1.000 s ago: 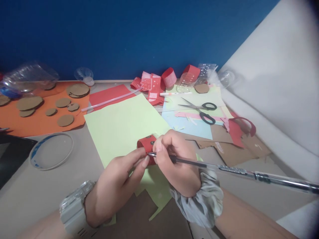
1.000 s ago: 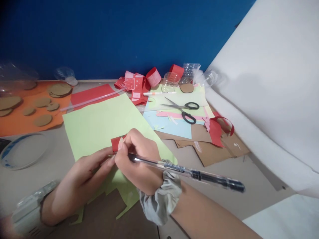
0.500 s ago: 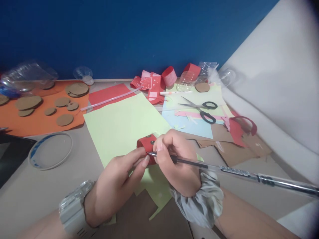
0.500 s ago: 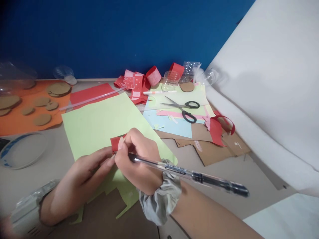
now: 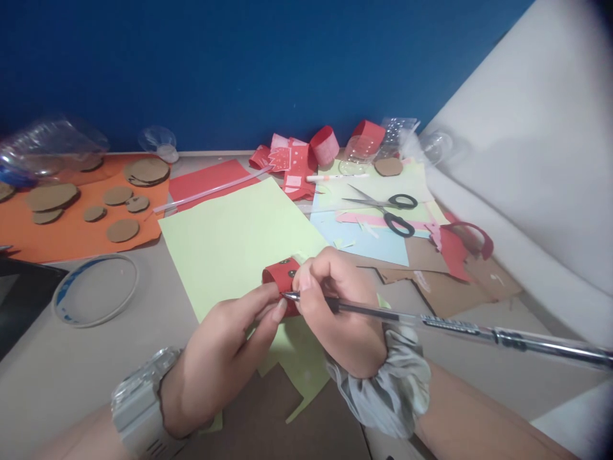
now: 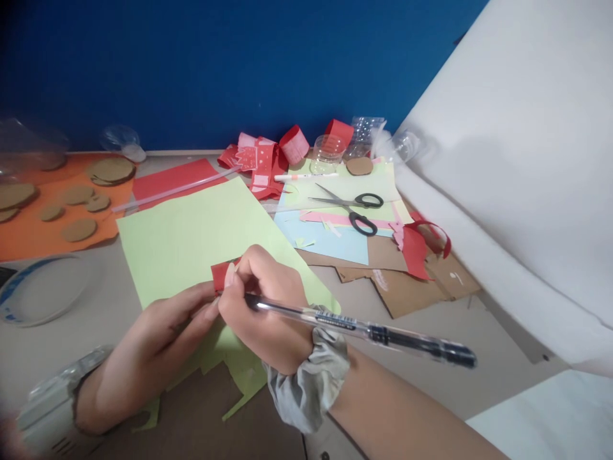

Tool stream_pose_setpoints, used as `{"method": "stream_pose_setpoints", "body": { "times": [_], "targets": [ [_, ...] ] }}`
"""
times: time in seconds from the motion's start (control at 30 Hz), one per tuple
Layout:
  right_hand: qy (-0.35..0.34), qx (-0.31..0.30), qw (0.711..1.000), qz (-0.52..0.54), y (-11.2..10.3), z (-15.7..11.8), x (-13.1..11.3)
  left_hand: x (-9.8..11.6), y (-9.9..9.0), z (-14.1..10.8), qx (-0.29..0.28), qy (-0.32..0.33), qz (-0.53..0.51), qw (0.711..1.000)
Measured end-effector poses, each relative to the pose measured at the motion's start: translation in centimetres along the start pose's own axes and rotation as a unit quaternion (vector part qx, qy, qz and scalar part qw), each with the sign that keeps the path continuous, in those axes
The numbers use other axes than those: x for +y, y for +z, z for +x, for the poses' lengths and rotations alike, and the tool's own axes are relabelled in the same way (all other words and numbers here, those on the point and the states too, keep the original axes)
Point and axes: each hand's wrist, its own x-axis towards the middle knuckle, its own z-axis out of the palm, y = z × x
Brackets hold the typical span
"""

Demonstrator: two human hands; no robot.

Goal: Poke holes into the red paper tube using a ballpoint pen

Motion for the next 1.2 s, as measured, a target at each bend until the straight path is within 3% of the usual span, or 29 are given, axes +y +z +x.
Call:
{"method": "stream_pose_setpoints", "body": {
  "times": [0.6,1.2],
  "targets": [
    [0.000,0.003,1.000,-0.019,-0.31,0.05,-0.43,-0.11,0.07,-0.05,0.004,0.002,-0.023,1.000],
    [0.017,-0.007,1.000,-0.024,-0.27,0.66,-0.29,-0.61,0.28,0.07,0.002,-0.049,-0.012,0.999]
  ]
}}
